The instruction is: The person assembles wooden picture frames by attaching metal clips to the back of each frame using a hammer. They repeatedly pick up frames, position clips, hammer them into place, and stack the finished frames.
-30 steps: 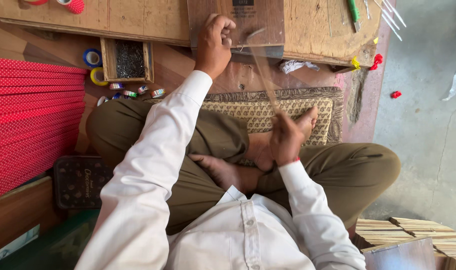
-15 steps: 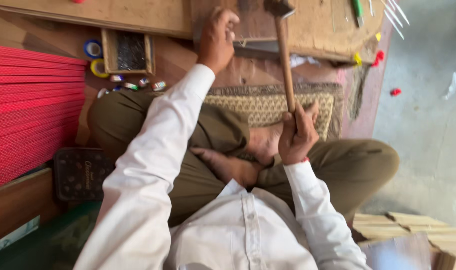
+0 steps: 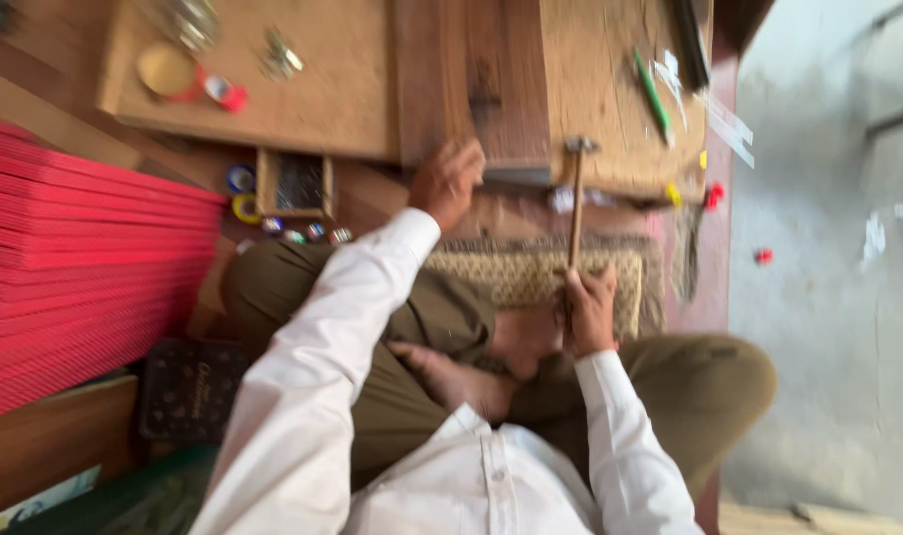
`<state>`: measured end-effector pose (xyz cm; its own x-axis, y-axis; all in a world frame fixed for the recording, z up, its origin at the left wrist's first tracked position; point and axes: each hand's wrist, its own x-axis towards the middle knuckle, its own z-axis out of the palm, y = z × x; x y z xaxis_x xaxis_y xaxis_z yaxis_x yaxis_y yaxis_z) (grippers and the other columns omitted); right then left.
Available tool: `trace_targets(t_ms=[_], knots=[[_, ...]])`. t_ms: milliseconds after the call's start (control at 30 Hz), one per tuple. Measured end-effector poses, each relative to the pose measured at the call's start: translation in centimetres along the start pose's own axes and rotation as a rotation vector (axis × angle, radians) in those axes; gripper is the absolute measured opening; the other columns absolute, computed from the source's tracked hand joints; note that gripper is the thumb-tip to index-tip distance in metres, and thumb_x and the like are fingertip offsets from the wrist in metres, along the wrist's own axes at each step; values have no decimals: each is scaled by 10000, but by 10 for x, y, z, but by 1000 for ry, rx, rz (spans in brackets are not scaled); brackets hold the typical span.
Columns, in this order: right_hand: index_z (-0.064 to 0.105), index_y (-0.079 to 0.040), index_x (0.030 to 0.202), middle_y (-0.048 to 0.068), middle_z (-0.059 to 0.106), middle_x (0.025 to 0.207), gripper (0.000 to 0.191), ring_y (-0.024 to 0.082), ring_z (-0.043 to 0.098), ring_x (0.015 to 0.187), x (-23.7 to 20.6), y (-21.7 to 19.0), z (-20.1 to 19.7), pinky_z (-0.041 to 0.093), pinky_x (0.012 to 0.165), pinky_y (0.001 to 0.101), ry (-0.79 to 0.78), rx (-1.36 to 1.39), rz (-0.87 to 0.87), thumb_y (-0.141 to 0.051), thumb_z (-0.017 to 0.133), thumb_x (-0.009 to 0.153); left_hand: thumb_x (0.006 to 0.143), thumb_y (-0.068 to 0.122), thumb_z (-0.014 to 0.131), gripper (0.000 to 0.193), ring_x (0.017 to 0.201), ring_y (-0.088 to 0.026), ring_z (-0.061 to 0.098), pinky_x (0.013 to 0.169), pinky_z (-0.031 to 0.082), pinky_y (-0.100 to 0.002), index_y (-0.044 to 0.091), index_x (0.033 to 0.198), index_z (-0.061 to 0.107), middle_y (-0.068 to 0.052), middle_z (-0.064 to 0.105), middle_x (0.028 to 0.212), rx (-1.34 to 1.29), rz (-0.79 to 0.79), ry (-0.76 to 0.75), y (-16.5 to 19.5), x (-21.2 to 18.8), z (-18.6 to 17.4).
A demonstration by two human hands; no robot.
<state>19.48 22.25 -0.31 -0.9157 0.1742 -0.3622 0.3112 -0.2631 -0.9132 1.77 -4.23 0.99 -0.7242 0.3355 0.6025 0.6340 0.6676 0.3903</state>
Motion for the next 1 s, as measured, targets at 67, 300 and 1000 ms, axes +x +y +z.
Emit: trace_targets(t_ms=[67, 300, 1000], knots=[[700, 30, 1147, 33, 591, 645, 326, 89, 463, 417, 3, -6, 4, 339, 361, 228, -17, 28, -15, -263, 593, 1051, 859, 41, 636, 84, 1048, -326, 637, 878, 547, -438, 41, 909, 703, -104, 670, 1083, -1, 61, -30, -5, 6, -3], [678, 4, 1211, 35, 633, 676, 375, 101, 520, 422, -2, -16, 13, 356, 335, 232, 14, -92, 41, -305, 562, 1033, 1050, 62, 564, 53, 1016, -287, 663, 913, 569, -421, 67, 1004, 588, -106, 636, 1009, -33, 139, 84, 20, 53, -33], [726, 10, 1166, 72, 641, 669, 372, 139, 571, 457, 3, -17, 34, 414, 390, 267, 177, -314, -10, -297, 590, 1005, 831, -34, 628, 77, 729, -265, 722, 666, 664, -490, -97, 874, 624, -182, 708, 944, -1425, -764, 1299, -208, 225, -197]])
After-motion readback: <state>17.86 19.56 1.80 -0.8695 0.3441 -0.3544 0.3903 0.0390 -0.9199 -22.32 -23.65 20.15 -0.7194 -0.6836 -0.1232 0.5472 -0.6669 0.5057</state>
